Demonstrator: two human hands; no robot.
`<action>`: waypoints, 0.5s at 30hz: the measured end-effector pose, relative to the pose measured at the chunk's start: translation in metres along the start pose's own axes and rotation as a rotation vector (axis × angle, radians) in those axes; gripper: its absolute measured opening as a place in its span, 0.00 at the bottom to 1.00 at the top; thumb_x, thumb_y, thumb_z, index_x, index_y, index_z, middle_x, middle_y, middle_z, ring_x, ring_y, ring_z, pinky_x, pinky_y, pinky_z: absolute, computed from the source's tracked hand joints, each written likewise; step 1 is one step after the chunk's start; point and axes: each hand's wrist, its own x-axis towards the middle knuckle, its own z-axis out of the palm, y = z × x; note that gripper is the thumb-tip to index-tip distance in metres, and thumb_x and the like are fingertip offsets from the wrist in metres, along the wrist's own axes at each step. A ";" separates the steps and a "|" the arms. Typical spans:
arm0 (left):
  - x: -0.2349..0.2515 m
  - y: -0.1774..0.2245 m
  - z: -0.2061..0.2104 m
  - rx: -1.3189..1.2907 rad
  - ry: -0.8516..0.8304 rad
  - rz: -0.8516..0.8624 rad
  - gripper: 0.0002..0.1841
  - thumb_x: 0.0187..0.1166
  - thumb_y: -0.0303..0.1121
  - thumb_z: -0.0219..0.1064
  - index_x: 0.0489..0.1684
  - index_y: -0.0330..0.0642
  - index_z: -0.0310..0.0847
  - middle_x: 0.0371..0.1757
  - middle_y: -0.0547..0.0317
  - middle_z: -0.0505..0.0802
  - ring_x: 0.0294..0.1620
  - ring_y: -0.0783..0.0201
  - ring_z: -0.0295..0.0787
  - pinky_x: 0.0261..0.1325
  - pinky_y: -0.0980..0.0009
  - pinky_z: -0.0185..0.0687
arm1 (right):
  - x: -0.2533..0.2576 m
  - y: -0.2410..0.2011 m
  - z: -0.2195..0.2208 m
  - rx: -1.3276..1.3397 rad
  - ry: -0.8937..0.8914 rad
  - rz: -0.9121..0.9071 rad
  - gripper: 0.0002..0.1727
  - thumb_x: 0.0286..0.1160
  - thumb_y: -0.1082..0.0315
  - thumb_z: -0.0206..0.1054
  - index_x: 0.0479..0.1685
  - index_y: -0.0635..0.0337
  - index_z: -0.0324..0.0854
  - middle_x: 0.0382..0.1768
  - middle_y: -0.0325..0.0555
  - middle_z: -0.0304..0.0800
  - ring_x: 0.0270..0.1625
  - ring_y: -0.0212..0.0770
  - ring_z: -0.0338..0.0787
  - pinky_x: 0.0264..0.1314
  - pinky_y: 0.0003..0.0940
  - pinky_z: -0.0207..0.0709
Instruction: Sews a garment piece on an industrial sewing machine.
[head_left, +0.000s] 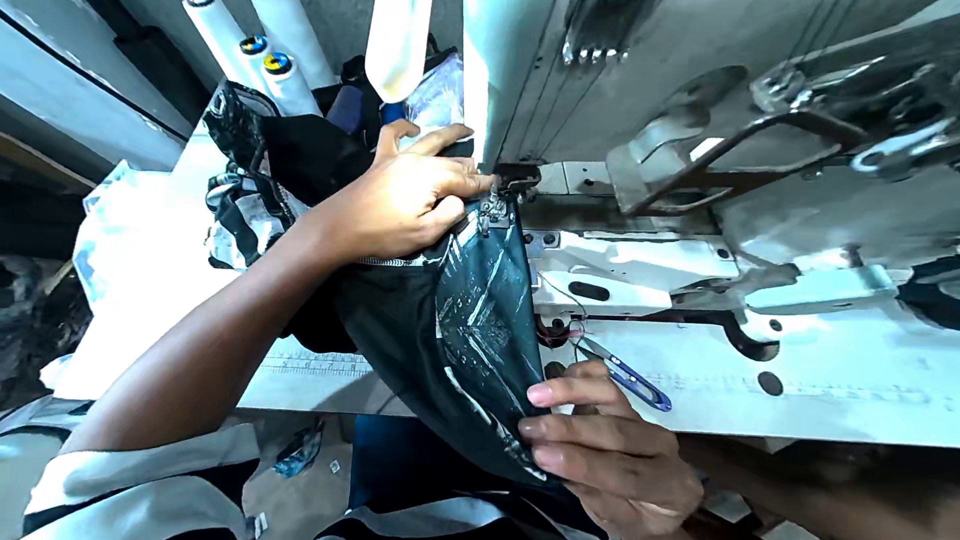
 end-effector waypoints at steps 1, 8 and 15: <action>0.000 -0.001 -0.003 0.020 -0.033 0.000 0.26 0.82 0.35 0.45 0.65 0.52 0.91 0.66 0.60 0.94 0.87 0.51 0.69 0.84 0.33 0.41 | 0.000 -0.001 0.001 0.003 0.008 0.001 0.08 0.86 0.63 0.65 0.51 0.47 0.91 0.57 0.27 0.94 0.72 0.33 0.84 0.78 0.34 0.71; 0.001 -0.003 -0.010 0.119 -0.122 0.053 0.28 0.83 0.39 0.40 0.68 0.56 0.89 0.74 0.66 0.89 0.92 0.47 0.61 0.85 0.28 0.34 | -0.020 0.019 0.012 0.046 0.041 0.060 0.08 0.86 0.61 0.66 0.49 0.47 0.92 0.55 0.28 0.95 0.69 0.33 0.85 0.76 0.32 0.73; 0.002 -0.007 -0.010 0.107 -0.122 0.028 0.28 0.84 0.40 0.40 0.71 0.60 0.87 0.77 0.66 0.87 0.92 0.47 0.59 0.84 0.25 0.33 | -0.013 0.017 0.004 -0.005 -0.026 0.022 0.07 0.85 0.64 0.67 0.51 0.46 0.91 0.57 0.28 0.94 0.71 0.33 0.84 0.77 0.33 0.70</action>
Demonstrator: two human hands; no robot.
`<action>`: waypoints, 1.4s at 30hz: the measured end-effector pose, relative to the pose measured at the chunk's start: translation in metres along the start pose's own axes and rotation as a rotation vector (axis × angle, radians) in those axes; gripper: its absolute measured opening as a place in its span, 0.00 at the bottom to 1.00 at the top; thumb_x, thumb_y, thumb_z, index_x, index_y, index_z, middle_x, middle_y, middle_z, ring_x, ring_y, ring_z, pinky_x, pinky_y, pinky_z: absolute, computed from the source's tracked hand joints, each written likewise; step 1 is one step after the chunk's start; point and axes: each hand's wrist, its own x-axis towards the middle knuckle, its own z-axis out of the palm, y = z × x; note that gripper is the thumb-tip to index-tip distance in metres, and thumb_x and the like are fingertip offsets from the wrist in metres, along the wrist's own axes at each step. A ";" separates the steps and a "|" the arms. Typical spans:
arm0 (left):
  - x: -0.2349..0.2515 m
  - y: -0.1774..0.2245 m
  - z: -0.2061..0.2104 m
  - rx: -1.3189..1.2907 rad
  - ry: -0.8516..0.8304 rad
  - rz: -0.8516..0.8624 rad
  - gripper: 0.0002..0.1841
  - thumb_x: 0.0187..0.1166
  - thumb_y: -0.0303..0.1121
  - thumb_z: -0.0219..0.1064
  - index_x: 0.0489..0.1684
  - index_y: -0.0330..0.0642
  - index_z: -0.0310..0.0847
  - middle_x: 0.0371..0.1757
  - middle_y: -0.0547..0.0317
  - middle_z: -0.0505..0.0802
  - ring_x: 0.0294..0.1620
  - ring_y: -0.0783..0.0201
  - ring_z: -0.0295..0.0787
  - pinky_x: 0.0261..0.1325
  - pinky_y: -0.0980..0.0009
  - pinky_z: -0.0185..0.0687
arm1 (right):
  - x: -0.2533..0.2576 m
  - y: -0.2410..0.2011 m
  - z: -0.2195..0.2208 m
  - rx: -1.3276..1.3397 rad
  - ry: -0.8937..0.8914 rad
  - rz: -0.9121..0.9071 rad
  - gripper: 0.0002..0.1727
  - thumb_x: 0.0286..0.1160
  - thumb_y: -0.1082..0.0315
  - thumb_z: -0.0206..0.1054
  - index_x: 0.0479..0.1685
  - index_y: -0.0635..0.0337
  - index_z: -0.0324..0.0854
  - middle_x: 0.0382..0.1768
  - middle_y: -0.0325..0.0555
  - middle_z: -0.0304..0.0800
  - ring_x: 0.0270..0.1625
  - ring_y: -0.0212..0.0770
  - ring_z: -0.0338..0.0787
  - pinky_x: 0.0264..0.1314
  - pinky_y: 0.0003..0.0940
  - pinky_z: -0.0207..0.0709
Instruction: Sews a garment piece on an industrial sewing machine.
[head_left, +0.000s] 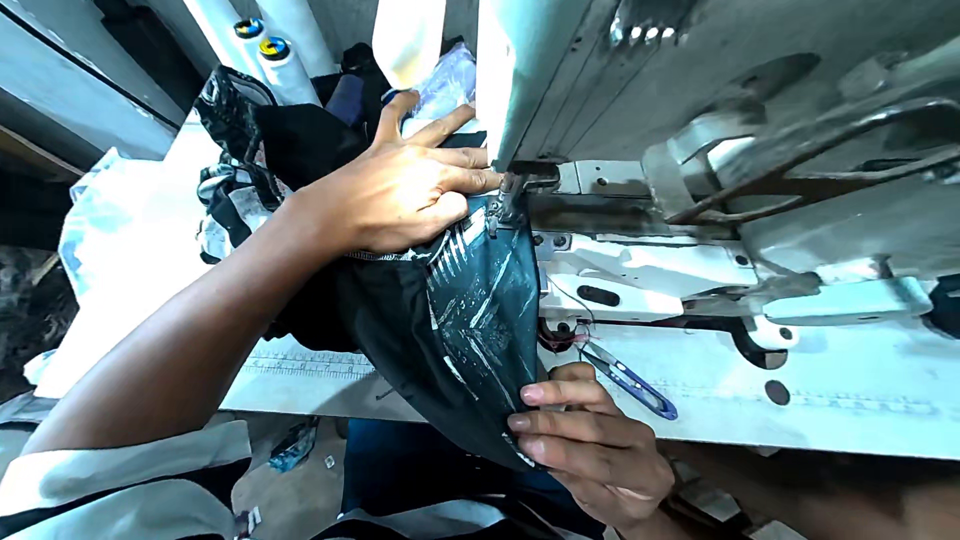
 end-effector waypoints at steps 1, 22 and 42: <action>0.001 -0.002 0.000 -0.004 -0.012 -0.016 0.28 0.84 0.40 0.40 0.72 0.60 0.86 0.79 0.68 0.85 0.93 0.49 0.57 0.85 0.26 0.32 | 0.003 0.001 -0.001 -0.001 -0.001 0.000 0.07 0.85 0.64 0.67 0.51 0.46 0.91 0.57 0.28 0.94 0.71 0.33 0.84 0.77 0.33 0.70; 0.056 -0.130 0.037 0.019 0.218 -0.034 0.23 0.86 0.52 0.48 0.75 0.71 0.81 0.85 0.71 0.78 0.91 0.57 0.60 0.88 0.36 0.40 | 0.083 0.039 -0.015 -0.058 -0.014 0.032 0.07 0.79 0.70 0.71 0.47 0.59 0.94 0.50 0.42 0.98 0.65 0.41 0.91 0.71 0.37 0.84; -0.161 0.100 -0.067 0.236 0.062 0.148 0.14 0.81 0.35 0.56 0.26 0.48 0.85 0.26 0.63 0.86 0.31 0.60 0.84 0.43 0.56 0.74 | 0.154 -0.013 -0.035 -0.610 -0.687 -0.053 0.10 0.74 0.67 0.67 0.44 0.51 0.95 0.52 0.42 0.92 0.61 0.47 0.88 0.65 0.54 0.74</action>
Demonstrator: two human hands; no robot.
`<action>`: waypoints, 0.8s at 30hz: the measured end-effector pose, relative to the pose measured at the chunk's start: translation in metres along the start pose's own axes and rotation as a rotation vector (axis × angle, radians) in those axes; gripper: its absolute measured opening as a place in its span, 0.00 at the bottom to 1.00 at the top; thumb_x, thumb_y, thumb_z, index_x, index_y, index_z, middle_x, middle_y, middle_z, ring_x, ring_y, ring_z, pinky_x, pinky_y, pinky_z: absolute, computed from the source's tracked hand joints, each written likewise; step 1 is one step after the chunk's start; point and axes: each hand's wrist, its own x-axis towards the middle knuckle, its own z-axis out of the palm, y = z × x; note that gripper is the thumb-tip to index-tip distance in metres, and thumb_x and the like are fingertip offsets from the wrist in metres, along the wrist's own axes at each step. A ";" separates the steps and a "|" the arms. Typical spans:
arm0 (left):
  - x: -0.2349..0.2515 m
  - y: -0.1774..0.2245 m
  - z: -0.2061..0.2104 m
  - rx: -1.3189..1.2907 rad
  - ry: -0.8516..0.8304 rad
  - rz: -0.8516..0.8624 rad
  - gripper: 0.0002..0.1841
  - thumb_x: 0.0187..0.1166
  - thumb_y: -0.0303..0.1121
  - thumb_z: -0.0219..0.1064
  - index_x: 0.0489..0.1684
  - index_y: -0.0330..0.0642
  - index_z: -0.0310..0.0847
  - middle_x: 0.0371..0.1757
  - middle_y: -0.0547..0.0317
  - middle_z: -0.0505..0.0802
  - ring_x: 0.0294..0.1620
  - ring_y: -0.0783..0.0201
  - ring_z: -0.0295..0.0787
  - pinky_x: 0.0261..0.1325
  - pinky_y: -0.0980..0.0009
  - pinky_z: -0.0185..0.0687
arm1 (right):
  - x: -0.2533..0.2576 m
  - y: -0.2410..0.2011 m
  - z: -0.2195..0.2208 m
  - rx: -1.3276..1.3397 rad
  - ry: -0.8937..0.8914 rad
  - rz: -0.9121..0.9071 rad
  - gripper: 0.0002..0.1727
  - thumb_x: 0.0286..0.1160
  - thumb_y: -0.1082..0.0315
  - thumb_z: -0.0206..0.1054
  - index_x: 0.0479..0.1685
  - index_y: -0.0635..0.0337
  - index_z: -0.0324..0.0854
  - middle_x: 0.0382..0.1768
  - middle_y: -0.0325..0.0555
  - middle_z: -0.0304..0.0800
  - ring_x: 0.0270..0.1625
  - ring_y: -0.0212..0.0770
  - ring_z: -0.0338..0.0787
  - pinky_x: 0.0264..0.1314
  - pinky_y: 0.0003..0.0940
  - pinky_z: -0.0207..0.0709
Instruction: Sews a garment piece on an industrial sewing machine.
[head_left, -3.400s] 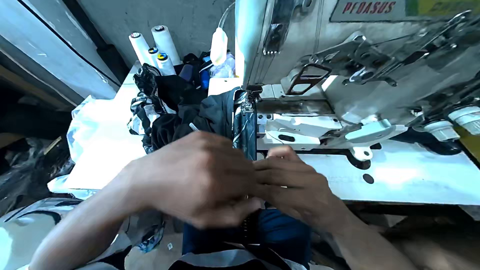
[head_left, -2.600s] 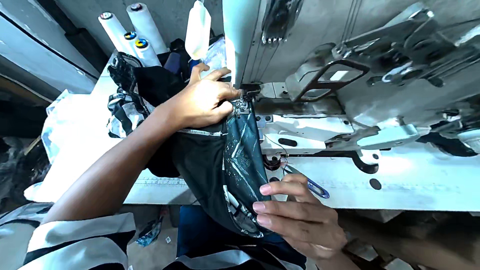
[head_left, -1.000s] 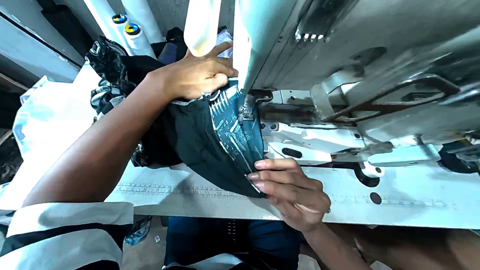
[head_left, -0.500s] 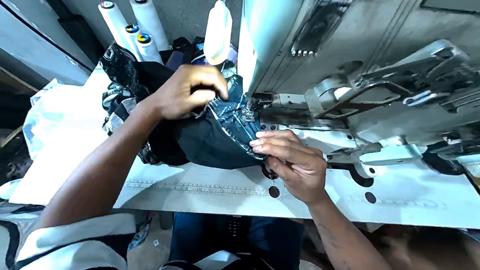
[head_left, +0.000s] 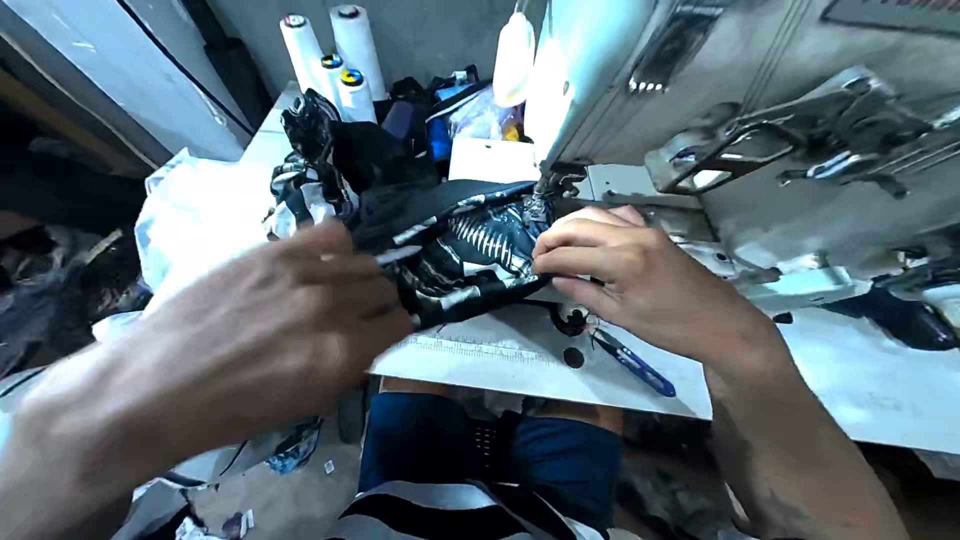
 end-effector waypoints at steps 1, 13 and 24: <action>0.000 0.011 0.005 -0.084 0.021 0.048 0.15 0.83 0.35 0.54 0.27 0.49 0.85 0.33 0.63 0.88 0.39 0.62 0.86 0.51 0.58 0.75 | 0.001 -0.002 0.001 0.004 -0.006 -0.032 0.10 0.75 0.65 0.67 0.43 0.49 0.95 0.51 0.41 0.92 0.61 0.46 0.87 0.67 0.55 0.73; 0.018 0.022 0.023 -0.212 0.259 -0.101 0.17 0.88 0.44 0.60 0.33 0.45 0.88 0.25 0.65 0.85 0.27 0.71 0.82 0.31 0.75 0.75 | -0.017 -0.013 0.007 0.323 0.041 -0.164 0.11 0.83 0.61 0.67 0.45 0.52 0.95 0.40 0.30 0.95 0.51 0.25 0.87 0.70 0.33 0.68; 0.019 0.004 -0.011 -0.509 0.270 -0.257 0.08 0.75 0.41 0.73 0.31 0.50 0.92 0.27 0.78 0.86 0.27 0.85 0.78 0.28 0.87 0.73 | 0.001 -0.008 -0.004 0.455 0.091 -0.166 0.10 0.79 0.60 0.70 0.42 0.51 0.97 0.40 0.28 0.96 0.51 0.25 0.90 0.70 0.36 0.74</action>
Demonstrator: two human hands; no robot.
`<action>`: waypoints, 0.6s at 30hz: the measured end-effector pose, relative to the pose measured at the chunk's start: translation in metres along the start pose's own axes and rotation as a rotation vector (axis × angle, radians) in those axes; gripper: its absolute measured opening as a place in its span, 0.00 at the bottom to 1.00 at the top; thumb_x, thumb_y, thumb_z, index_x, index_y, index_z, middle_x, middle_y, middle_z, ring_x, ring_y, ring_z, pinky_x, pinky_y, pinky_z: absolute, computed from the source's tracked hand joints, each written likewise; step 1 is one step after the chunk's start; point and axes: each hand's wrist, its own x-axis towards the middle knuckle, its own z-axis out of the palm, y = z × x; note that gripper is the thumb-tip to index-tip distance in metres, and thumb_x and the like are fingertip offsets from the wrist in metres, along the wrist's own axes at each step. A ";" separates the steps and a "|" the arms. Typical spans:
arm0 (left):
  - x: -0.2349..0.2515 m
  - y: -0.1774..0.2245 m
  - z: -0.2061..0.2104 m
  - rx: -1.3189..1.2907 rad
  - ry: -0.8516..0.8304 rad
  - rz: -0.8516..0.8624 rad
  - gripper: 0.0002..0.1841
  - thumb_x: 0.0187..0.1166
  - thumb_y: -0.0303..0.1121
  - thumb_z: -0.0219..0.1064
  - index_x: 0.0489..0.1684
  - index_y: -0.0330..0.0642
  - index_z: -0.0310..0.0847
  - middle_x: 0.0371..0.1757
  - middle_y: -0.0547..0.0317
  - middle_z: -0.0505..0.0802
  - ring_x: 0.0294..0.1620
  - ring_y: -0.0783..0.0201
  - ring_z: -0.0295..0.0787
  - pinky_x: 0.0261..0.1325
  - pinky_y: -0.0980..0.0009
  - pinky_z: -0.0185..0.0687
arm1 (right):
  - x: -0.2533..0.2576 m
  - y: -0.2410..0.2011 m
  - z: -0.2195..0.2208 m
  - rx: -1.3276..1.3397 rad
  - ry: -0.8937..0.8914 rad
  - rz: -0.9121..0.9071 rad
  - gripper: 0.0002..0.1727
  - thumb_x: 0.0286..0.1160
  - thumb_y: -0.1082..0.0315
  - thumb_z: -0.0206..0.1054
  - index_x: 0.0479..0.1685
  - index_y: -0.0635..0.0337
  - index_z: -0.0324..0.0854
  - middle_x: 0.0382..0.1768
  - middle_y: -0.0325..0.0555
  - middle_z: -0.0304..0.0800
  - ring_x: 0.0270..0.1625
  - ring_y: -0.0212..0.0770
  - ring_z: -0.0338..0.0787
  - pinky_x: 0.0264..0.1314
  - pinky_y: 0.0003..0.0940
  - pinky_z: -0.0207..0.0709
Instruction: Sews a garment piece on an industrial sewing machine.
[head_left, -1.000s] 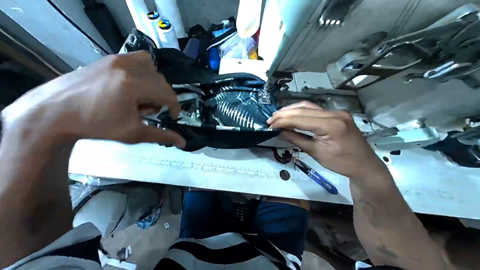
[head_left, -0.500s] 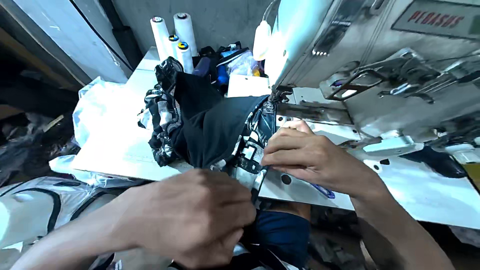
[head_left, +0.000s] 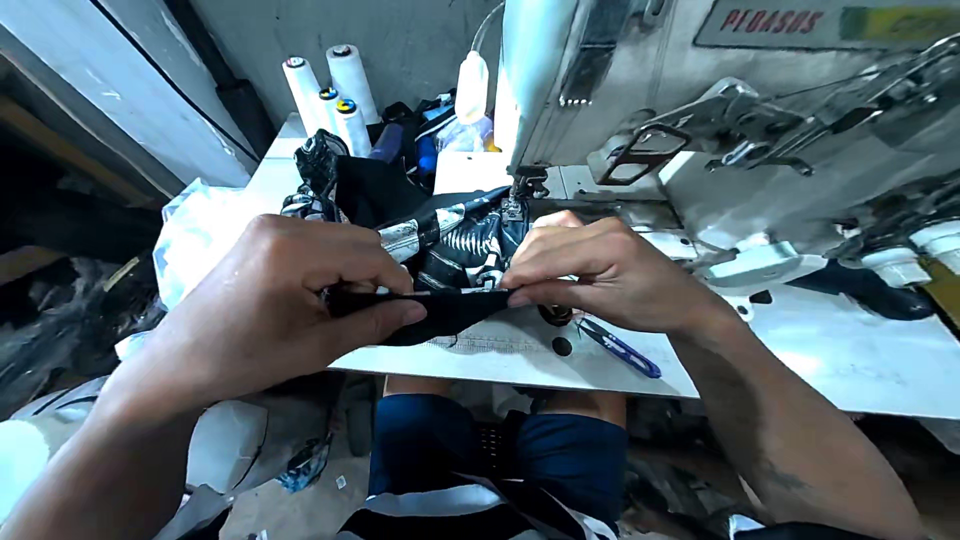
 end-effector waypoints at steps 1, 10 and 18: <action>0.000 0.003 0.001 -0.026 -0.012 0.018 0.08 0.75 0.41 0.73 0.30 0.50 0.92 0.25 0.79 0.84 0.26 0.86 0.77 0.26 0.88 0.71 | 0.000 0.000 0.000 0.001 0.003 -0.010 0.10 0.79 0.61 0.70 0.44 0.52 0.97 0.40 0.28 0.97 0.51 0.25 0.90 0.71 0.37 0.74; 0.007 0.032 0.038 -0.121 -0.208 0.371 0.18 0.88 0.41 0.60 0.25 0.44 0.82 0.21 0.64 0.78 0.25 0.71 0.73 0.28 0.75 0.65 | -0.032 -0.043 0.043 -0.159 0.179 -0.125 0.10 0.87 0.64 0.64 0.47 0.54 0.92 0.47 0.39 0.97 0.60 0.35 0.90 0.81 0.46 0.68; 0.090 -0.098 0.092 0.053 -0.062 -0.042 0.20 0.91 0.38 0.51 0.66 0.40 0.85 0.63 0.55 0.93 0.70 0.61 0.85 0.75 0.52 0.75 | -0.099 -0.010 0.104 0.007 0.539 0.043 0.08 0.85 0.65 0.67 0.50 0.50 0.91 0.50 0.35 0.96 0.65 0.34 0.89 0.80 0.42 0.70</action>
